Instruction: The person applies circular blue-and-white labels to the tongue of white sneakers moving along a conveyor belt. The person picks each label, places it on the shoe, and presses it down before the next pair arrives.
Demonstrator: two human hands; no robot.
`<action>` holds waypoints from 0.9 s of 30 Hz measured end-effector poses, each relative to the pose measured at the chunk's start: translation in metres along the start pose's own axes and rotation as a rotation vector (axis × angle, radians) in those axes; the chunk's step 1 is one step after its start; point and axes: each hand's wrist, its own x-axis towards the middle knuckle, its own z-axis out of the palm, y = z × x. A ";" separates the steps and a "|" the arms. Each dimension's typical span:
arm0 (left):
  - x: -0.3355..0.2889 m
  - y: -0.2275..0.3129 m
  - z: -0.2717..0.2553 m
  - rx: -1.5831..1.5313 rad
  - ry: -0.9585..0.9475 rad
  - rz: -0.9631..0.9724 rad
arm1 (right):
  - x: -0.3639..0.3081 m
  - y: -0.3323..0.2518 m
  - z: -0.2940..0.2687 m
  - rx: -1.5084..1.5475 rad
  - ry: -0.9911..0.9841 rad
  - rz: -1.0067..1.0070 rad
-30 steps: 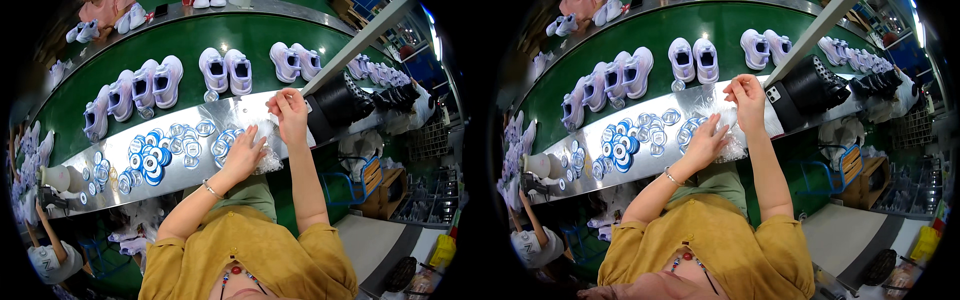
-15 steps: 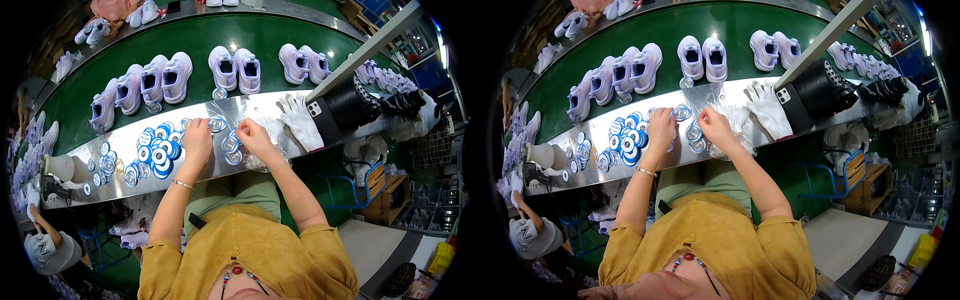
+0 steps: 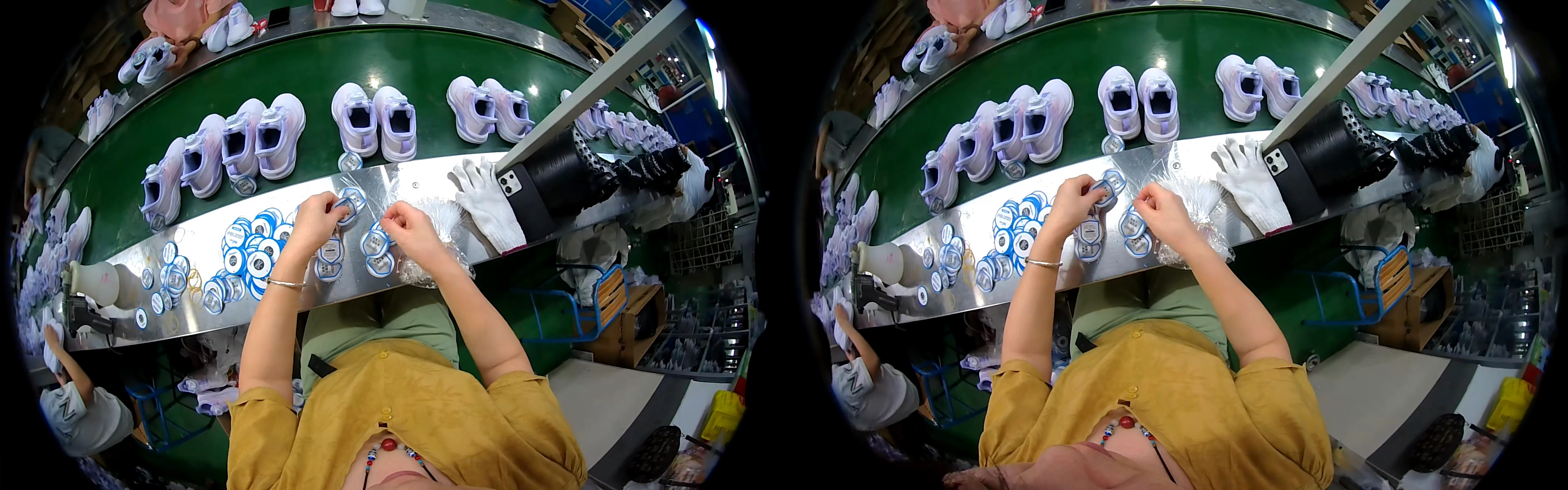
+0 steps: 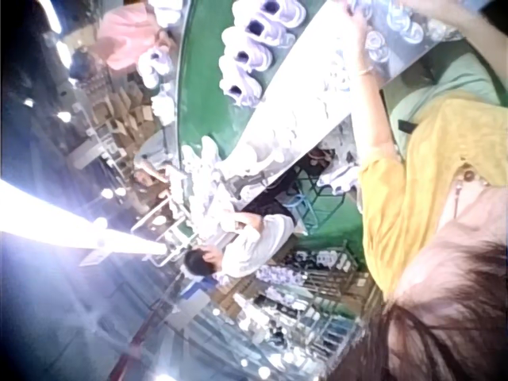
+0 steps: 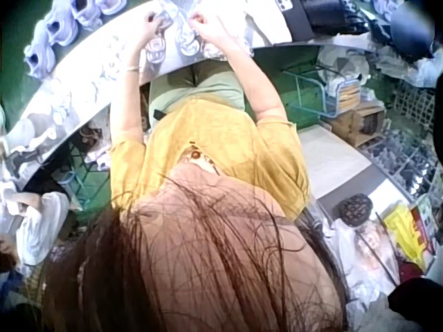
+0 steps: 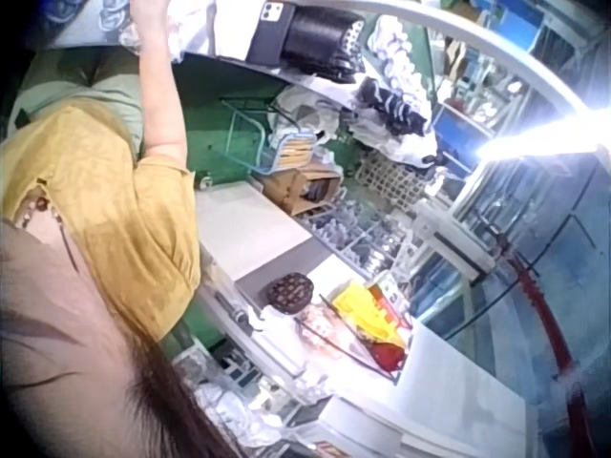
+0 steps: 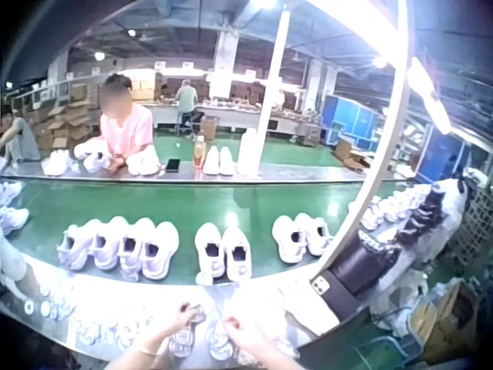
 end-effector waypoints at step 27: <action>-0.070 0.007 0.013 -0.842 0.241 -0.053 | -0.012 -0.042 0.057 -0.169 0.101 -0.201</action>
